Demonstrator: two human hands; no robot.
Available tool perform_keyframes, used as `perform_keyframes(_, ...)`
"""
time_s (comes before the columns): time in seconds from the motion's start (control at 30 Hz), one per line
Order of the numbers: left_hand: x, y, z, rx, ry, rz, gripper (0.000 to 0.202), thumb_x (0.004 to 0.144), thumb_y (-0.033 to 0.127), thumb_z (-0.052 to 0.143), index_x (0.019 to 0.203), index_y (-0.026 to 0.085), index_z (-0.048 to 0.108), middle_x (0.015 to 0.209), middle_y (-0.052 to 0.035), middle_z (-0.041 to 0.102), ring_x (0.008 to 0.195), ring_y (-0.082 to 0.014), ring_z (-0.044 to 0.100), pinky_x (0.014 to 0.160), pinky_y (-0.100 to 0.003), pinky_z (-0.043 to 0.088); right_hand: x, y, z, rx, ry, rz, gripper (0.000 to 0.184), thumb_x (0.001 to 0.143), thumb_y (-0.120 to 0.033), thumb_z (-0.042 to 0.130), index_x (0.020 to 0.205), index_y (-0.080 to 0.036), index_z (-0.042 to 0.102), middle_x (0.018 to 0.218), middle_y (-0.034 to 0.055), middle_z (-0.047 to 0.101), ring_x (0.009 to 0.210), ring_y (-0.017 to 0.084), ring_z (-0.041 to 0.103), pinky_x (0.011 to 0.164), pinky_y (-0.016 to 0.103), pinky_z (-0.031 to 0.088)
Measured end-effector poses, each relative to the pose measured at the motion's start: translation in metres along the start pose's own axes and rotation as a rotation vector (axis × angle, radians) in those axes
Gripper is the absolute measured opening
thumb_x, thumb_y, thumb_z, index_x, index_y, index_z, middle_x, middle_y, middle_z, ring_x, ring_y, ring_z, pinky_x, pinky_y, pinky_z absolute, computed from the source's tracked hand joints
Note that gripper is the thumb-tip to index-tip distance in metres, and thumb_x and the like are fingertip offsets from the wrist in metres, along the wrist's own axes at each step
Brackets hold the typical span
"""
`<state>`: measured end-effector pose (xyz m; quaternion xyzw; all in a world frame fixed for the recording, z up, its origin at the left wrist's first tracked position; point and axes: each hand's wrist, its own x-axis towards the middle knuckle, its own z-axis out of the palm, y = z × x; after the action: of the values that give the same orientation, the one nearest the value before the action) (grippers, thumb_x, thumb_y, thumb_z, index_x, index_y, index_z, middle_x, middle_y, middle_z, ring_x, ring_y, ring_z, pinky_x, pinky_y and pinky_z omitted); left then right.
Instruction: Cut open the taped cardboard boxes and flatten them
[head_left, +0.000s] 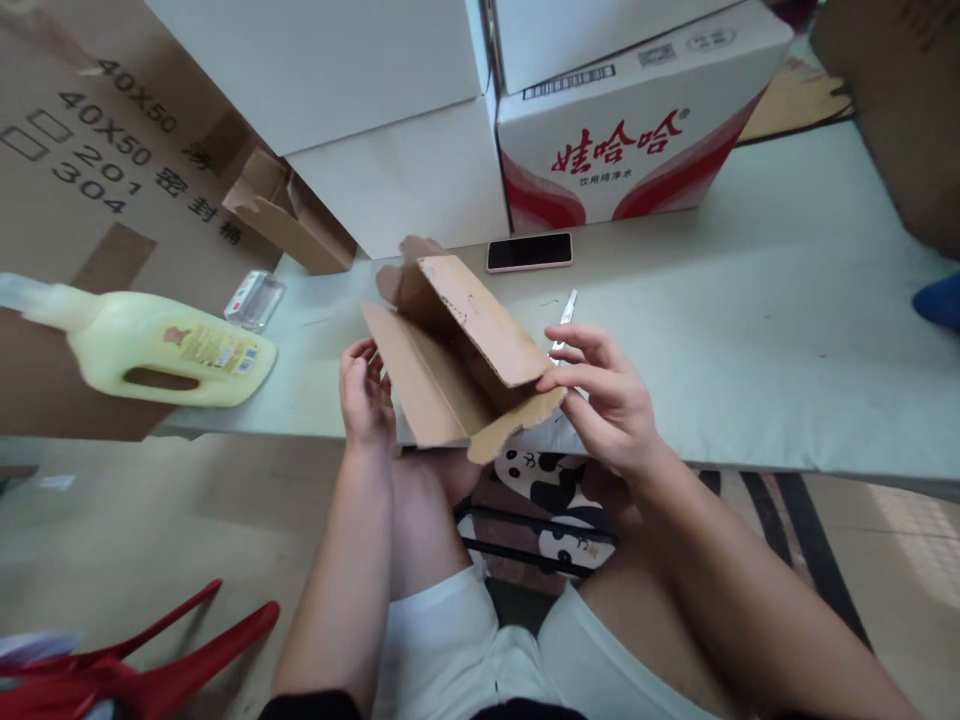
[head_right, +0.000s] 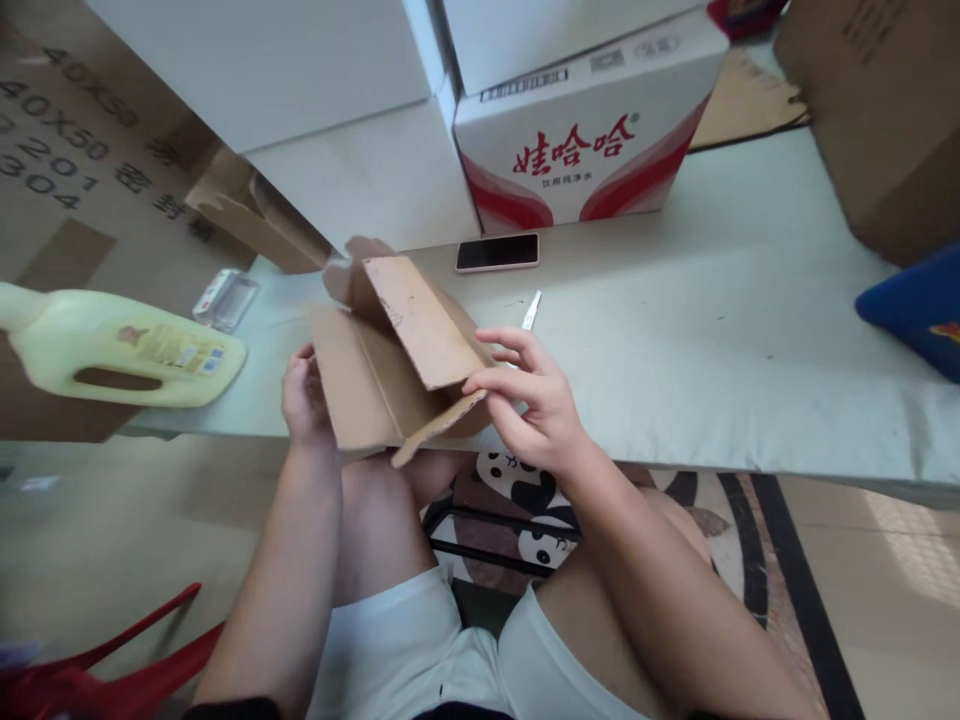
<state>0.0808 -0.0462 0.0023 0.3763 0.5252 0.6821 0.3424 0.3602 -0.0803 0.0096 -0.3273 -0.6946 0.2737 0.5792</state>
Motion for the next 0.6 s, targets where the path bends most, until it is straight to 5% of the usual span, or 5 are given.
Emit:
perform_keyframes(0.1,0.015,0.008,0.020,-0.101,-0.101,0.027,0.036,0.077,0.055,0.059,0.093,0.022,0.062,0.091,-0.0038,0.069,0.089,-0.0202,0.065,0.084,-0.034,0.051,-0.001,0.000,-0.010,0.043,0.022,0.032,0.026,0.091,-0.017,0.050,0.098,-0.027,0.073,0.138,0.0075,0.057,0.127,0.025,0.059,0.104,0.045,0.054)
perform_keyframes(0.3,0.033,0.002,0.063,-0.081,-0.334,0.158,0.046,0.085,0.063,0.048,0.091,0.021,0.064,0.089,-0.0074,0.071,0.090,-0.0225,0.067,0.091,-0.040,0.051,-0.001,0.016,-0.016,-0.212,0.184,0.232,0.041,0.097,-0.035,0.049,0.134,-0.025,0.060,0.145,0.0094,0.056,0.139,0.026,0.049,0.115,0.049,0.041)
perform_keyframes(0.47,0.022,-0.019,0.065,-0.078,-0.310,0.279,0.050,0.087,0.068,0.048,0.086,0.021,0.064,0.084,-0.0055,0.067,0.086,-0.0194,0.065,0.091,-0.037,0.051,-0.001,0.019,-0.006,-0.287,0.175,0.262,0.051,0.097,-0.037,0.046,0.148,-0.028,0.042,0.144,0.0090,0.056,0.133,0.025,0.054,0.113,0.048,0.042)
perform_keyframes(0.53,0.018,-0.026,0.062,-0.021,-0.263,0.324,0.045,0.088,0.065,0.052,0.092,0.022,0.064,0.090,-0.0051,0.068,0.091,-0.0187,0.065,0.094,-0.036,0.050,-0.004,0.020,-0.001,-0.238,0.208,0.291,0.061,0.097,-0.036,0.045,0.154,-0.034,0.023,0.142,0.0090,0.056,0.127,0.024,0.058,0.108,0.046,0.047)
perform_keyframes(0.6,0.016,-0.029,0.060,0.049,-0.251,0.321,0.041,0.088,0.060,0.057,0.106,0.024,0.063,0.100,-0.0057,0.069,0.098,-0.0195,0.065,0.098,-0.038,0.049,-0.007,0.025,0.004,-0.192,0.250,0.310,0.060,0.096,-0.036,0.045,0.151,-0.037,0.021,0.137,0.0083,0.058,0.122,0.023,0.061,0.104,0.046,0.050)
